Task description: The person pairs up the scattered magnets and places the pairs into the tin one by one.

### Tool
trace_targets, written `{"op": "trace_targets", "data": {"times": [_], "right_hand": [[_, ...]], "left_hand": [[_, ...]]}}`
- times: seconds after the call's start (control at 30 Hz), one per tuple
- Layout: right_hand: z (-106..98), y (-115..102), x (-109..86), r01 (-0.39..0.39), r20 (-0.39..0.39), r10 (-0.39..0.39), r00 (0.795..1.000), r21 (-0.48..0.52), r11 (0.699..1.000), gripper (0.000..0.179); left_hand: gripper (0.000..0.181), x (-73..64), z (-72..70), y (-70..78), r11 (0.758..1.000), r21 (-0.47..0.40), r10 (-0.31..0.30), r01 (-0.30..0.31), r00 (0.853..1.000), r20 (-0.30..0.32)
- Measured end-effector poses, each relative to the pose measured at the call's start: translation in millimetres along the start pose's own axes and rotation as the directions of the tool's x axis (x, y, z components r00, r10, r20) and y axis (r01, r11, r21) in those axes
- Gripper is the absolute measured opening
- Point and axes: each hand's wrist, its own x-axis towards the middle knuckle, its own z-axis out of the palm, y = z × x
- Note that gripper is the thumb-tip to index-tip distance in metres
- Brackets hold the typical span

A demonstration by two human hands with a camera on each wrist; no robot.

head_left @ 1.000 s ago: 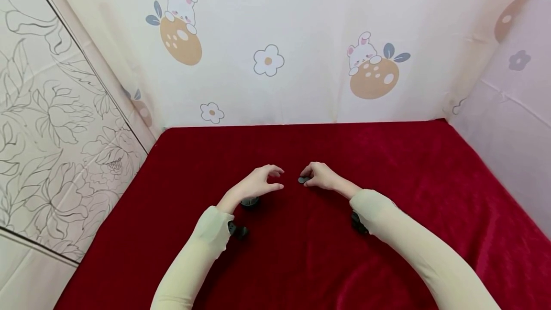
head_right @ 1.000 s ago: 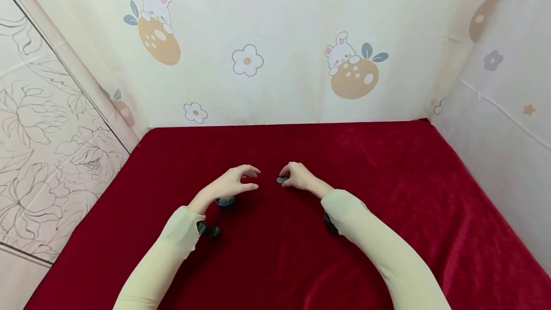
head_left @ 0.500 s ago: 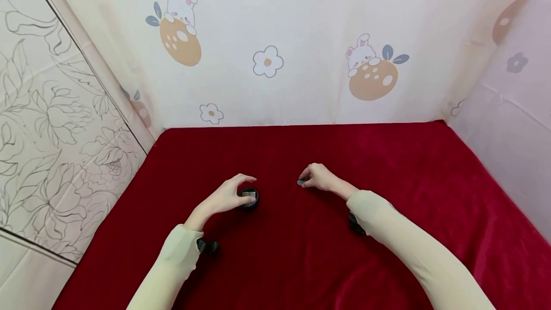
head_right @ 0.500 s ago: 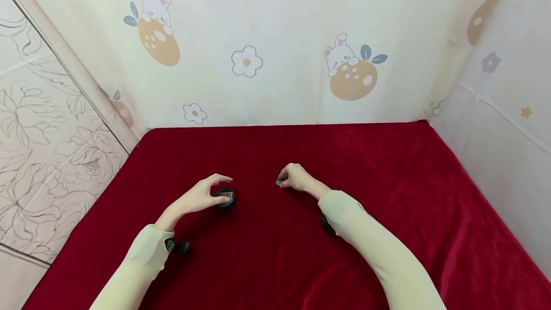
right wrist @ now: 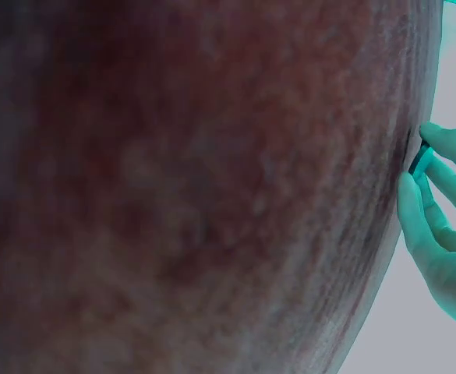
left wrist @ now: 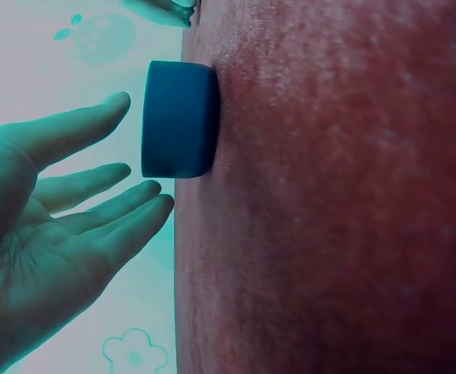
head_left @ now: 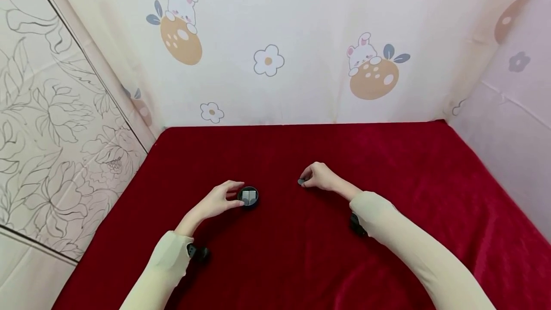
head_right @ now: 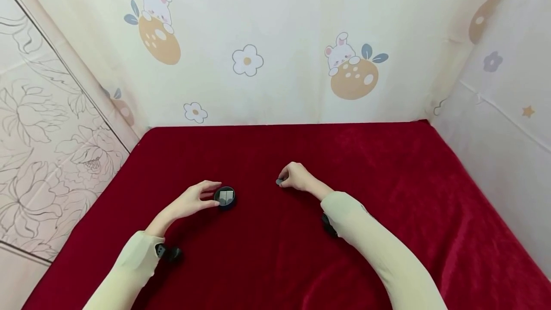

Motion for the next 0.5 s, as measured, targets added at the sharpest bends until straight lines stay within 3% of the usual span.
{"op": "trace_targets", "data": {"times": [0.13,0.2,0.37,0.43,0.5], "right_hand": [[3,-5,-0.9,0.017,0.002,-0.017,1.0,0.02,1.0,0.016],[5,-7,-0.8,0.027,0.002,-0.027,1.0,0.022,0.999,0.017],[10,-17,-0.3,0.048,-0.001,-0.048,0.999,0.026,0.998,0.018],[12,-22,-0.4,0.052,0.001,-0.052,0.999,0.032,0.998,0.018],[14,-26,-0.6,0.055,0.0,-0.055,0.998,0.038,0.998,0.019]], "left_hand": [[0.053,-0.7,1.3,-4.3,0.999,-0.031,0.006,-0.006,1.0,0.011],[0.051,-3.2,0.3,4.2,0.999,-0.04,0.007,-0.006,1.0,0.019],[0.049,-2.5,1.7,1.9,0.999,-0.033,0.004,-0.004,1.0,0.014],[0.049,0.1,3.8,-7.7,1.0,-0.031,0.002,-0.002,1.0,0.004],[0.049,-0.1,4.0,-7.6,0.999,-0.037,-0.002,0.002,1.0,-0.003]]}}
